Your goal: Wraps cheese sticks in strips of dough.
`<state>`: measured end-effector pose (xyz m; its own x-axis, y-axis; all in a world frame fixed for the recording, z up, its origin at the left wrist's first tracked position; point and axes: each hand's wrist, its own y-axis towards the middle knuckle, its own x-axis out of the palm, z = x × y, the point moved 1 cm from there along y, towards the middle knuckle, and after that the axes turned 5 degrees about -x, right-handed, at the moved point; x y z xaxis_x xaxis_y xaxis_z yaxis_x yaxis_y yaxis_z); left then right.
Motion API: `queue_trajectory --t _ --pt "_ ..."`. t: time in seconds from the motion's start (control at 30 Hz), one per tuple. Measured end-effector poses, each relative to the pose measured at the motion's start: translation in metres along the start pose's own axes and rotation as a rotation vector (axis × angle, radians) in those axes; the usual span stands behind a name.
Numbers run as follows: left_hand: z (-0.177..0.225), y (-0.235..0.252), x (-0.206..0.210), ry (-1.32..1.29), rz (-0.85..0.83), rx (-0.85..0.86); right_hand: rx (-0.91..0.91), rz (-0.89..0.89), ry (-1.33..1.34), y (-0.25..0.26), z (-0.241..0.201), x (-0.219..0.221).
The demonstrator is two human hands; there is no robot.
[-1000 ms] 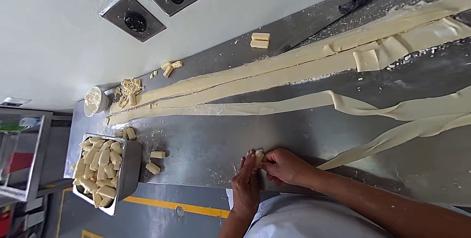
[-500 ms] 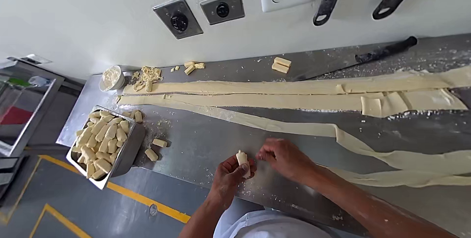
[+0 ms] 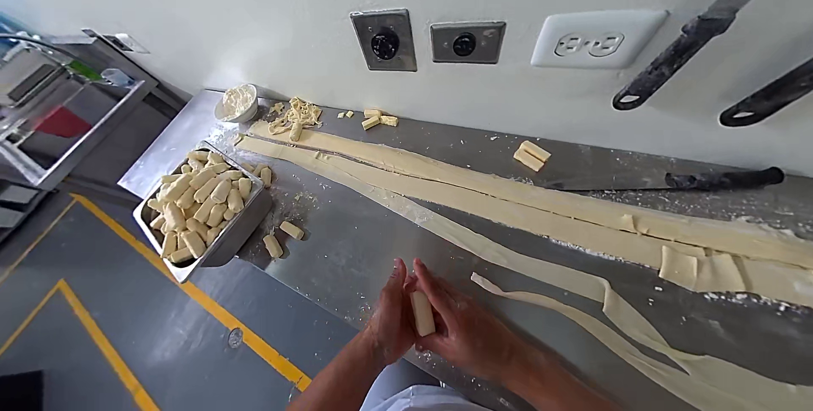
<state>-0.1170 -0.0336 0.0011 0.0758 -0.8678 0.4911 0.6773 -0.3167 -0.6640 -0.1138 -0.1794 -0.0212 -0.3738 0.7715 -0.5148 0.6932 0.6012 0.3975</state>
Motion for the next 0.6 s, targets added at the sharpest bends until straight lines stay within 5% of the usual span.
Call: queue_trajectory --t 0.17,0.27,0.47,0.6 --pt "-0.023 0.013 0.002 -0.042 0.378 0.112 -0.088 0.092 -0.127 -0.009 0.002 0.029" --pt "-0.025 0.023 -0.039 0.363 0.470 0.319 -0.013 0.003 -0.137 -0.012 0.002 0.026" --pt "0.089 0.027 -0.136 1.117 0.988 0.651 0.351 0.127 -0.560 -0.077 0.034 -0.061" --pt "0.117 0.035 -0.174 1.418 1.069 0.642 0.657 0.095 -0.686 -0.144 0.035 -0.116"
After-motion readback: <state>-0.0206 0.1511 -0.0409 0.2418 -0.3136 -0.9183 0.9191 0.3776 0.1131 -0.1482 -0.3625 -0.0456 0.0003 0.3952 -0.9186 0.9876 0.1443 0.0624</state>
